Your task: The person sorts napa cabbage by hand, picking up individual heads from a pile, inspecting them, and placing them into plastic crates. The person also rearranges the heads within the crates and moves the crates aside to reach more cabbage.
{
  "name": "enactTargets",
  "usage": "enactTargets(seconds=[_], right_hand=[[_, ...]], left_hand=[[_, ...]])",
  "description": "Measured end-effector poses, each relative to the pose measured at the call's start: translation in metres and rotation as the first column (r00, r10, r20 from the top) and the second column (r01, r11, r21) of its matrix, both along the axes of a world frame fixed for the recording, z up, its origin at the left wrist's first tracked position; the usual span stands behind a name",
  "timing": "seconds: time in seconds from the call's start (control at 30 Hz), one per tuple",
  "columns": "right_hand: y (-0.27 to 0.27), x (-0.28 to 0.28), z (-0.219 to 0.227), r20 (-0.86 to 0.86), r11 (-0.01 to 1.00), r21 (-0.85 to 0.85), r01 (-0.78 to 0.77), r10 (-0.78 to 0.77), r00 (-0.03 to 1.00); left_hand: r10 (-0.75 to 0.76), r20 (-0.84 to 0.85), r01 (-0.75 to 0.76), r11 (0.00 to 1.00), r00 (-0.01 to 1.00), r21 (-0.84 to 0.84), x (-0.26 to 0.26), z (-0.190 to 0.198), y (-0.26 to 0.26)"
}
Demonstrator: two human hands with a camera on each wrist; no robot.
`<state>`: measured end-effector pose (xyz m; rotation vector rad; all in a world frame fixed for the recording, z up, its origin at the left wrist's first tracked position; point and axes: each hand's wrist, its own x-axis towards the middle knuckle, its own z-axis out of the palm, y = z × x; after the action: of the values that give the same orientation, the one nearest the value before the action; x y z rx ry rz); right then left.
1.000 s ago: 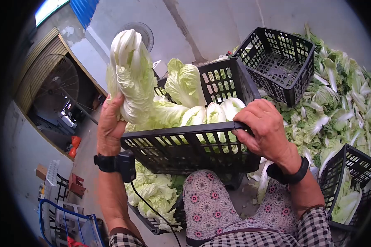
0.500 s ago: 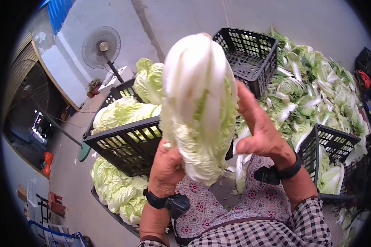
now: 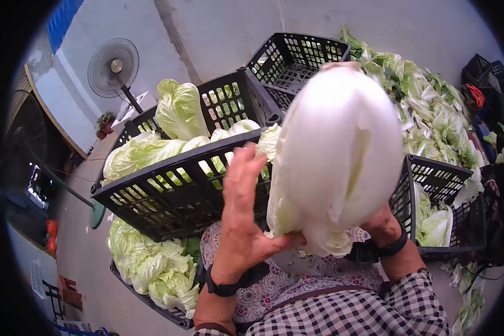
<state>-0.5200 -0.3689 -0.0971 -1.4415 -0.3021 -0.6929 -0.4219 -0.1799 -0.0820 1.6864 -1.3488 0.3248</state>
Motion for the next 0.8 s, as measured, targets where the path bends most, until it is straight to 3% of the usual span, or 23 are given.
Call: enactTargets(seconds=[0.03, 0.1, 0.17, 0.2, 0.23, 0.27, 0.3, 0.37, 0.4, 0.43, 0.47, 0.53, 0.57, 0.67, 0.73, 0.8], right_hand=[[0.007, -0.004, 0.004, -0.068, 1.000, 0.007, 0.018, -0.018, 0.998], [0.017, -0.008, 0.006, -0.126, 1.000, 0.027, -0.001, 0.004, 0.992], [0.010, -0.011, 0.000, -0.095, 0.983, -0.186, -0.007, -0.011, 0.995], [0.007, -0.012, -0.004, -0.079, 0.957, -0.290, -0.011, -0.012, 0.997], [0.009, -0.012, -0.009, -0.149, 0.987, -0.108, -0.123, 0.106, 0.983], [0.011, -0.012, -0.015, -0.162, 0.986, -0.109, -0.127, 0.109, 0.981], [0.013, -0.012, -0.021, -0.176, 0.986, -0.107, -0.132, 0.112, 0.978], [0.018, -0.012, -0.027, -0.233, 0.991, -0.078, -0.106, 0.086, 0.969], [0.019, -0.013, -0.029, -0.265, 0.998, -0.045, -0.054, 0.040, 0.963], [0.019, -0.014, -0.030, -0.299, 1.000, -0.015, 0.001, -0.006, 0.954], [0.018, -0.015, -0.031, -0.333, 0.998, 0.010, 0.055, -0.049, 0.942], [0.011, -0.017, -0.038, -0.257, 0.986, 0.122, 0.110, -0.076, 0.963], [0.004, -0.022, -0.036, -0.250, 0.978, 0.147, 0.148, -0.108, 0.962], [-0.029, -0.041, -0.022, -0.181, 0.935, 0.233, 0.267, -0.228, 0.957], [-0.067, -0.061, -0.022, -0.147, 0.893, 0.245, 0.378, -0.351, 0.925], [-0.107, -0.085, -0.023, -0.154, 0.820, 0.229, 0.525, -0.502, 0.851]], left_hand=[[-0.120, -0.184, 0.137, 0.987, 0.976, 0.084, 0.000, -0.008, 0.000], [-0.257, -0.399, 0.302, 0.952, 0.880, 0.054, -0.003, -0.022, -0.003], [-0.156, -0.618, 0.183, 0.983, 0.771, -0.019, -0.016, -0.035, -0.004], [-0.165, -0.622, 0.184, 0.982, 0.765, -0.033, -0.017, -0.034, -0.004], [-0.171, -0.626, 0.181, 0.982, 0.761, -0.049, -0.017, -0.031, -0.002], [-0.176, -0.629, 0.175, 0.982, 0.757, -0.064, -0.017, -0.029, -0.001], [-0.067, -0.649, 0.130, 0.990, 0.757, 0.050, -0.014, -0.031, 0.000], [-0.008, -0.540, 0.084, 0.990, 0.842, 0.116, -0.014, -0.033, -0.004], [0.015, -0.479, 0.063, 0.987, 0.878, 0.146, -0.014, -0.034, -0.006], [0.025, -0.592, 0.046, 0.993, 0.806, 0.106, -0.018, -0.041, -0.010], [-0.002, -0.561, 0.087, 0.988, 0.828, 0.126, -0.017, -0.044, -0.012], [-0.059, -0.499, 0.162, 0.973, 0.865, 0.167, -0.013, -0.049, -0.013], [-0.135, -0.576, 0.188, 0.981, 0.806, 0.034, -0.014, -0.058, -0.016], [-0.059, -0.391, 0.070, 0.997, 0.918, 0.013, -0.005, -0.051, -0.013], [0.050, -0.363, -0.056, 0.998, 0.930, -0.007, 0.006, -0.043, -0.002], [0.123, -0.205, -0.151, 0.980, 0.971, -0.131, 0.023, -0.035, 0.009]])
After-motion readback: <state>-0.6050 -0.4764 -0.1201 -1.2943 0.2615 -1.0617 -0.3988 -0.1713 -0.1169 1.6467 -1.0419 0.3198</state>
